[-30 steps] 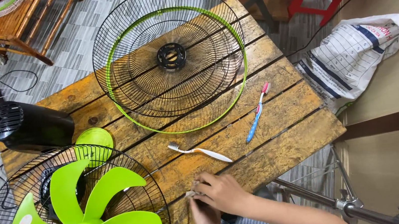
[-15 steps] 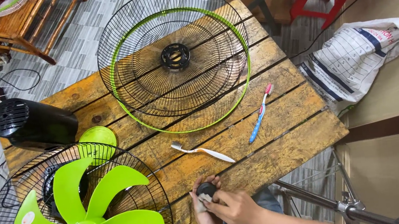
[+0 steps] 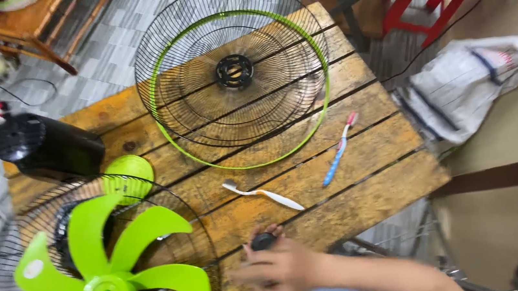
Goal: Cleaning disassembled fan parts including blades and guards using a cloth
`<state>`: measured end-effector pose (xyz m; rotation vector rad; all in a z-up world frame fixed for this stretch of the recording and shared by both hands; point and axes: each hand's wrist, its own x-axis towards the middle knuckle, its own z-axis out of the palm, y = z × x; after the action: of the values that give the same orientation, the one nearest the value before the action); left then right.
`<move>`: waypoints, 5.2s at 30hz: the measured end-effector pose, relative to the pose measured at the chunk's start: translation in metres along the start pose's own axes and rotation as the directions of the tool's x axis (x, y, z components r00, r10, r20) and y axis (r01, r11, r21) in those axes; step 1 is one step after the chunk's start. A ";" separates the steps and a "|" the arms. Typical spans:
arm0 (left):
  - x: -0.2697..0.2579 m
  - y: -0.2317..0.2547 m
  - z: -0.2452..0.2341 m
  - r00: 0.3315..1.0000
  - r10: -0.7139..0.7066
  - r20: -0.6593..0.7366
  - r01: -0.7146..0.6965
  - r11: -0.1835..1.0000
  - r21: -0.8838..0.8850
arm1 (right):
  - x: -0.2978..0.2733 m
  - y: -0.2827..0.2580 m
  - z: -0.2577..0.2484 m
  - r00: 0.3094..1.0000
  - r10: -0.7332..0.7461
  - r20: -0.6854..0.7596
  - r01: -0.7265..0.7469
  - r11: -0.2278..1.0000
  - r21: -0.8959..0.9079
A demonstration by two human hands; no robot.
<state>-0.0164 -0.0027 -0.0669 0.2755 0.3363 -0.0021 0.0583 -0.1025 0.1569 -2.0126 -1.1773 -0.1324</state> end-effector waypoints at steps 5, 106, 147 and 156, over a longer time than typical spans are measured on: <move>-0.063 -0.043 -0.091 0.998 -0.023 -0.057 0.022 1.000 -0.016 | 0.103 -0.053 -0.007 0.863 -0.479 0.160 0.465 0.878 0.118; -0.012 0.036 0.097 0.994 0.076 0.076 -0.100 0.919 0.380 | -0.108 0.056 0.100 0.908 0.279 -0.312 -0.363 0.896 -0.256; 0.000 0.014 0.051 0.988 0.123 -0.093 -0.092 0.955 0.283 | -0.095 0.027 0.092 0.878 0.442 -0.185 -0.450 0.893 0.000; -0.018 -0.003 0.008 0.998 0.042 -0.038 -0.026 0.934 0.355 | -0.059 0.019 0.079 0.916 0.338 -0.216 -0.337 0.940 0.043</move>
<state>-0.0313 -0.0090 -0.0542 0.6411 0.3756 -0.0225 0.0178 -0.0957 0.0653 -2.1035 -0.6779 -0.1737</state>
